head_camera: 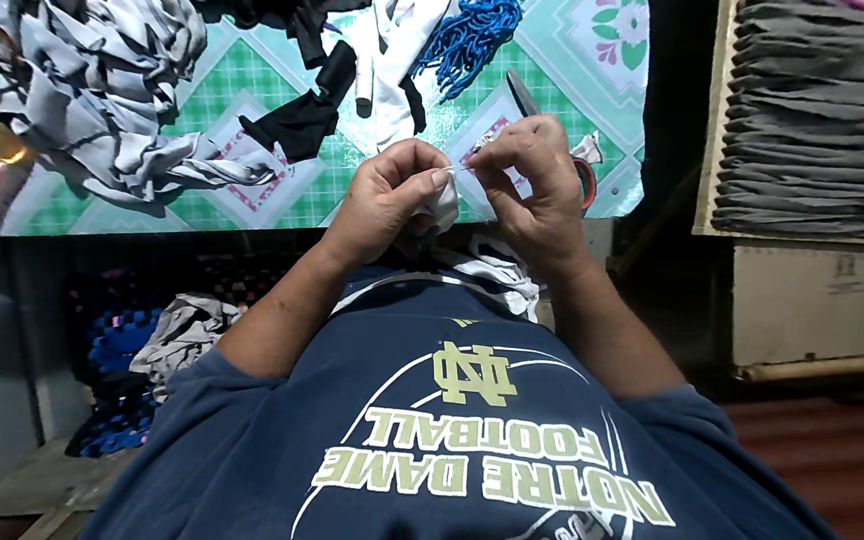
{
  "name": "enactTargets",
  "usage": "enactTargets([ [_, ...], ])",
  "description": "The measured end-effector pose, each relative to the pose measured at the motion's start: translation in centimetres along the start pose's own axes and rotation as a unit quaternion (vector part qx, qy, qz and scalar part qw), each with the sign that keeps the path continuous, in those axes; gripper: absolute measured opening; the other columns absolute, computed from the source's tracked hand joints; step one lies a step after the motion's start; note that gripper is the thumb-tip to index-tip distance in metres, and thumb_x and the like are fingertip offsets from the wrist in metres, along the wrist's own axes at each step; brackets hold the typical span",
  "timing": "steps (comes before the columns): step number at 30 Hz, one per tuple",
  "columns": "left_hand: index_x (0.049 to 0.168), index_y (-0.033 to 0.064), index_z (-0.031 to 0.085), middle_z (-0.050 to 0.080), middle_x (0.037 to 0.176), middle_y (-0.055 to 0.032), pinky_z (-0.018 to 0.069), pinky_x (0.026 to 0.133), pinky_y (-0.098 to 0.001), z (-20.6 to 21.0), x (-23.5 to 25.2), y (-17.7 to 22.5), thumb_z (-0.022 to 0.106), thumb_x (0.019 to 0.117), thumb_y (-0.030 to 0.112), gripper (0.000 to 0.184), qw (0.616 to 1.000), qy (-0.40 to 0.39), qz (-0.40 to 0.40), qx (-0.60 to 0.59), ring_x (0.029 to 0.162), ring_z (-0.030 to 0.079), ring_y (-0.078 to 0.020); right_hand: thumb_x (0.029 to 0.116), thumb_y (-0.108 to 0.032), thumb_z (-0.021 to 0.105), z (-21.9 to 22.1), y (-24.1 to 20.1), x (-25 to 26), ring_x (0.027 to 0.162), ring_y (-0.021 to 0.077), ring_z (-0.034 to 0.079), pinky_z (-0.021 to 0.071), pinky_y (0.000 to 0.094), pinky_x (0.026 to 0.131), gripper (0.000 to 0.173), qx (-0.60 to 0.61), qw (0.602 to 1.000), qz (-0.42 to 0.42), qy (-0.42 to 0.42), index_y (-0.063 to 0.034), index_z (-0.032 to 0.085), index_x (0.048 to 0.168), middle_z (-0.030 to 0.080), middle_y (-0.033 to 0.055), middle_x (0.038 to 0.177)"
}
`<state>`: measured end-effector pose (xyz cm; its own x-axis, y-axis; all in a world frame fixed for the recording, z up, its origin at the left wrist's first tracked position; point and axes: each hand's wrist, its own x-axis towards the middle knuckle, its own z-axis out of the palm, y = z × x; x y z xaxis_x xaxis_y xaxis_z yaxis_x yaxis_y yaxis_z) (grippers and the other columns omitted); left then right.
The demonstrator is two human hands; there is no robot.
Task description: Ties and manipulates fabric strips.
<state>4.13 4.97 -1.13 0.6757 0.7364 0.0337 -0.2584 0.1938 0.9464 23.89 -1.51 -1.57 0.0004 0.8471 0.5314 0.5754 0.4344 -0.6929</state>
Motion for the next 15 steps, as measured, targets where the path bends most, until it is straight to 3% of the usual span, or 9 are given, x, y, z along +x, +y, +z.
enactTargets([
  [15, 0.101, 0.0092, 0.061, 0.067, 0.082, 0.002, 0.0516, 0.052, -0.0175, 0.16, 0.04, 0.29, 0.051, 0.1017, 0.005, 0.011, 0.999, 0.001, -0.04, -0.018, 0.063, 0.063, -0.0037, 0.098, -0.008, 0.065, 0.16, -0.01, 0.0, 0.099, 0.0206, 0.057, 0.0458, 0.0331, 0.09, 0.012, -0.014, 1.0, -0.008, 0.008, -0.0051, 0.076, 0.103, 0.06, 0.0139, 0.099],
])
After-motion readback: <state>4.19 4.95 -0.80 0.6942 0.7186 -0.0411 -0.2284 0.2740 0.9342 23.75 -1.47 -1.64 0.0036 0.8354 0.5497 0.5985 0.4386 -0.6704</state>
